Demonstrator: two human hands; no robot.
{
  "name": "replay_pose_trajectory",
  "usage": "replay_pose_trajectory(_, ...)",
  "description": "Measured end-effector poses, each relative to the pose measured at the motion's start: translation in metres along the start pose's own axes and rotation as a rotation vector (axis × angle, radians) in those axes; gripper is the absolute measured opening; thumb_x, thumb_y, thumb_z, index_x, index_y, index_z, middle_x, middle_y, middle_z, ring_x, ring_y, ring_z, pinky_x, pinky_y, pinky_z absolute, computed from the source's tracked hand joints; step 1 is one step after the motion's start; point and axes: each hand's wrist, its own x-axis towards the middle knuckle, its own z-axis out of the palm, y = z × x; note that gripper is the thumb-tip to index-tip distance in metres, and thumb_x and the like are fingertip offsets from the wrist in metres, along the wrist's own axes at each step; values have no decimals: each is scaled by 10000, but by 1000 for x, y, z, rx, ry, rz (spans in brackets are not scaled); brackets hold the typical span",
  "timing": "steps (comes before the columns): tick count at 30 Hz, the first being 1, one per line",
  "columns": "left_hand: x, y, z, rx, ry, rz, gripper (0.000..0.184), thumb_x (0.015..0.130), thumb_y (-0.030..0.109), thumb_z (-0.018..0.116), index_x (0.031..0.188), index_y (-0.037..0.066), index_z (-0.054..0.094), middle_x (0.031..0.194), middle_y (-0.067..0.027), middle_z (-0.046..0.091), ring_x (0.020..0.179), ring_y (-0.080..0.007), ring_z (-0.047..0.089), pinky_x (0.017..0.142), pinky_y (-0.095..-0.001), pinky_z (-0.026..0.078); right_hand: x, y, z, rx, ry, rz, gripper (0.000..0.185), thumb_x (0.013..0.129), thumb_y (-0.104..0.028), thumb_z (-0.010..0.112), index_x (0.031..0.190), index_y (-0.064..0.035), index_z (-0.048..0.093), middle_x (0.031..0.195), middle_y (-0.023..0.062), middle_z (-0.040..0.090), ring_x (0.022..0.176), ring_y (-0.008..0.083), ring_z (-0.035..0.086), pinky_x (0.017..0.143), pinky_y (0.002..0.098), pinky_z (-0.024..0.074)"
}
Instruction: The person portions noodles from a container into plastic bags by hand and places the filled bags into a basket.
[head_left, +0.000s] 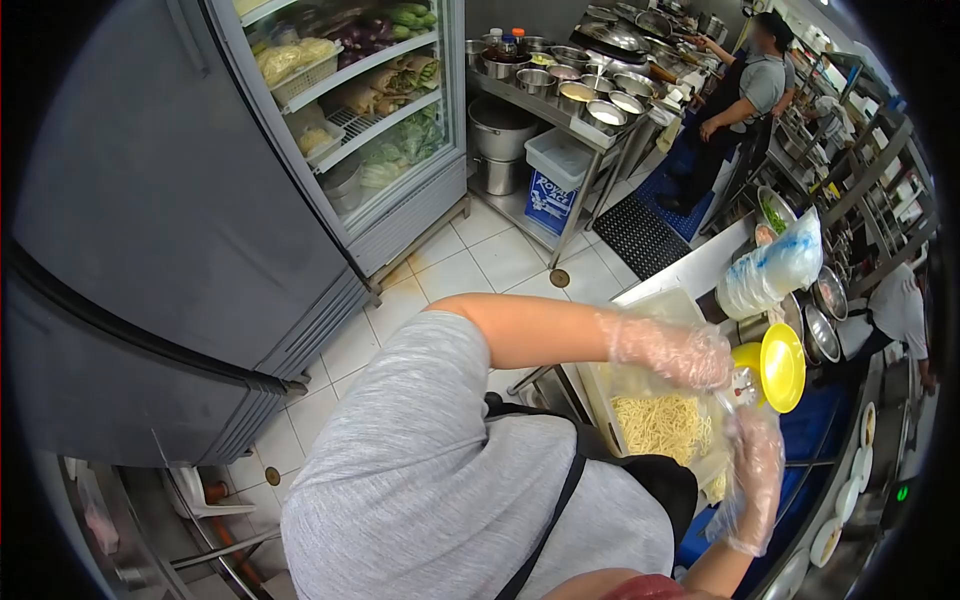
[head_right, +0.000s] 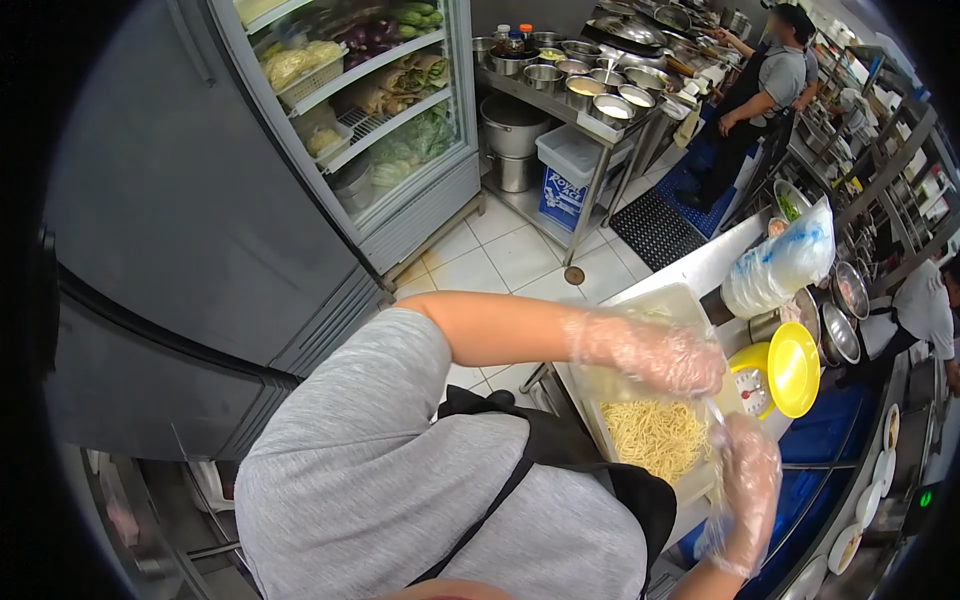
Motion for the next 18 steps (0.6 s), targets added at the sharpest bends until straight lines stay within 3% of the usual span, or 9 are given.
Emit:
replay_pose_trajectory(3, 9, 45, -48, -298, 50, -77, 252, 818, 262, 598, 742, 23, 623, 577, -138, 537, 565, -253, 576, 557, -339, 467, -10, -13, -6, 628, 302, 229, 227, 867, -132, 557, 1033, 22, 559, 826, 59, 537, 796, 198, 544, 764, 320, 444)
replay_pose_trajectory(5, 18, 61, -52, -541, 64, -185, 282, 834, 289, 598, 759, 18, 619, 608, -132, 540, 584, -240, 568, 566, -333, 463, -7, 4, 39, 1197, 502, 283, 305, 891, -175, 528, 1132, 11, 519, 1017, 82, 529, 949, 199, 523, 843, 324, 429)
replay_pose_trajectory(7, 39, 60, -31, -625, 451, -499, 265, 844, 251, 621, 765, 1, 580, 728, -114, 562, 648, -222, 534, 636, -324, 454, -6, 14, 100, 1482, 737, 367, 426, 917, -241, 500, 1274, -14, 453, 1258, 115, 494, 1143, 205, 485, 935, 335, 412)
replay_pose_trajectory(9, 43, 48, -19, -1087, 473, -739, 270, 832, 255, 651, 768, 3, 582, 713, -62, 554, 661, -133, 516, 629, -293, 448, 19, 7, 121, 1586, 675, 401, 418, 920, -238, 497, 1272, -16, 458, 1246, 114, 506, 1127, 208, 495, 925, 341, 418)
replay_pose_trajectory(11, 39, 27, 29, -1304, 1010, -916, 245, 813, 228, 683, 761, 11, 581, 710, -29, 544, 685, -87, 503, 626, -262, 438, 48, 2, 130, 1799, 531, 467, 403, 926, -233, 492, 1268, -21, 468, 1221, 111, 529, 1094, 216, 516, 905, 352, 429)
replay_pose_trajectory(14, 20, 22, 49, -1029, 952, -988, 149, 811, 130, 668, 773, 10, 589, 715, -29, 551, 681, -81, 498, 615, -255, 430, 70, 0, 140, 2105, 288, 569, 382, 936, -226, 485, 1263, -29, 483, 1185, 106, 563, 1045, 226, 546, 874, 369, 445)
replay_pose_trajectory(15, 15, 15, 65, -856, 941, -913, 132, 813, 112, 660, 773, 7, 590, 714, -27, 554, 674, -81, 497, 604, -255, 429, 68, 4, 144, 2102, 294, 575, 382, 936, -226, 485, 1263, -29, 483, 1185, 106, 563, 1045, 226, 546, 874, 369, 445)
replay_pose_trajectory(17, 10, 10, 72, -778, 902, -916, 107, 833, 90, 625, 773, 7, 592, 723, -23, 547, 659, -77, 484, 594, -256, 427, 62, 7, 134, 714, 333, 502, 302, 939, -219, 481, 1143, -18, 579, 1027, 154, 617, 942, 253, 589, 801, 394, 446)
replay_pose_trajectory(18, -1, 9, 69, -877, 810, -872, 100, 835, 85, 623, 780, 8, 592, 743, -26, 552, 670, -76, 491, 598, -255, 429, 55, 0, 117, 563, 415, 326, 243, 925, -188, 503, 1019, 1, 622, 902, 196, 606, 863, 298, 599, 738, 410, 435)
